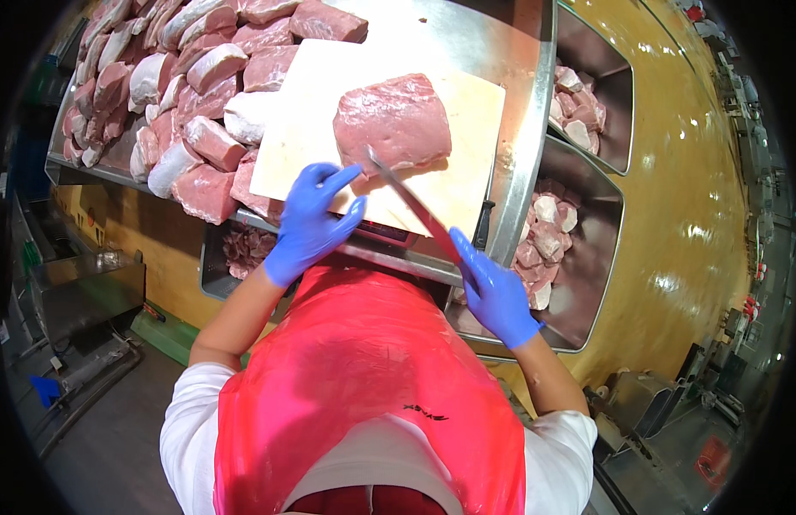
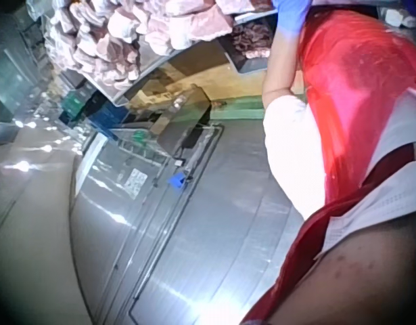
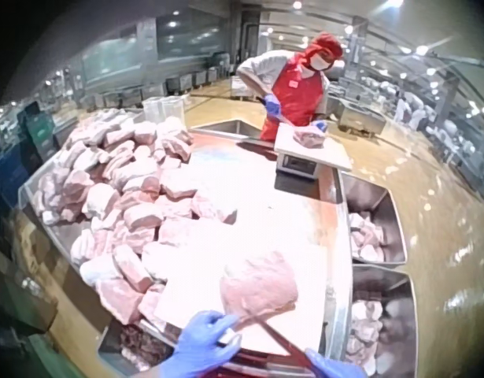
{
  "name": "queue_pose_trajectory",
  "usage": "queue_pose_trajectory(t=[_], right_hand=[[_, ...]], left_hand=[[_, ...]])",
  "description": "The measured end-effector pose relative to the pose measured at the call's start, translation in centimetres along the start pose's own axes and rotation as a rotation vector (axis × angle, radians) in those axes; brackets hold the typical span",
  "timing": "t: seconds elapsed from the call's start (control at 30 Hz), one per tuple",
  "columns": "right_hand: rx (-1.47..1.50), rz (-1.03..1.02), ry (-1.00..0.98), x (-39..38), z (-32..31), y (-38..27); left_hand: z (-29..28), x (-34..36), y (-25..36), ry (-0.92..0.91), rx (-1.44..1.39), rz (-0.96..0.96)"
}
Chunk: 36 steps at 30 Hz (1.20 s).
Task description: The person cuts large pieces of raw meat into smaller portions using a knife on a cutting board. They trim fat and separate lean meat, placing the cut pieces into metal trays. The person handles the meat with gloved hands and uses a knife for all cutting actions.
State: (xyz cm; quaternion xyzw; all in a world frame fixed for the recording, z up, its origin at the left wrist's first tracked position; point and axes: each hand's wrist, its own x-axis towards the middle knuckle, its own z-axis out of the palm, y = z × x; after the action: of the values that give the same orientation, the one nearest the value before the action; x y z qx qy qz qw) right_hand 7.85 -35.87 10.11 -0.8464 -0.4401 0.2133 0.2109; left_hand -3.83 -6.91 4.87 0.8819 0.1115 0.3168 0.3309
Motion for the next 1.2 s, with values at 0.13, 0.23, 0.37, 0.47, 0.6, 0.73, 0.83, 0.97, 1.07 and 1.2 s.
queue_pose_trajectory(t=[0.13, 0.23, 0.37, 0.47, 0.6, 0.73, 0.83, 0.97, 1.07, 1.2], right_hand=[[0.369, 0.15, 0.317, 2.5, 2.7, -2.7], [0.302, 0.153, 0.28, 3.5, 5.1, -3.5], [0.151, -0.016, 0.322, 7.4, 7.1, -6.6], [-0.003, -0.044, 0.371, 11.4, 7.4, -8.8], [-0.217, 0.059, 0.219, 9.5, 7.4, -9.5], [-0.318, 0.284, 0.055, 0.2, 7.9, -10.9], [-0.264, 0.399, -0.009, -1.5, 7.1, -13.5], [-0.171, 0.096, 0.352, 7.5, 8.4, -15.0], [-0.31, 0.177, 0.386, 14.8, 10.2, -13.7], [-0.291, 0.221, 0.244, 10.8, 10.1, -12.5]], left_hand=[[1.0, 1.8, -3.3, -0.132, 0.057, -0.041], [0.4, 1.2, -5.1, -0.132, -0.107, -0.015], [0.3, 1.9, -6.9, -0.2, -0.232, 0.041], [0.1, 2.5, -7.8, -0.279, -0.304, 0.058], [-0.2, 3.2, -9.6, -0.303, -0.33, 0.129], [-1.6, 4.5, -11.1, -0.251, -0.382, 0.067], [-3.7, 5.4, -11.9, -0.321, -0.393, -0.013], [-4.4, 5.8, -12.6, -0.403, -0.388, 0.065], [-4.1, 6.3, -13.5, -0.413, -0.374, 0.141], [-4.4, 7.4, -15.7, -0.371, -0.356, 0.099]])
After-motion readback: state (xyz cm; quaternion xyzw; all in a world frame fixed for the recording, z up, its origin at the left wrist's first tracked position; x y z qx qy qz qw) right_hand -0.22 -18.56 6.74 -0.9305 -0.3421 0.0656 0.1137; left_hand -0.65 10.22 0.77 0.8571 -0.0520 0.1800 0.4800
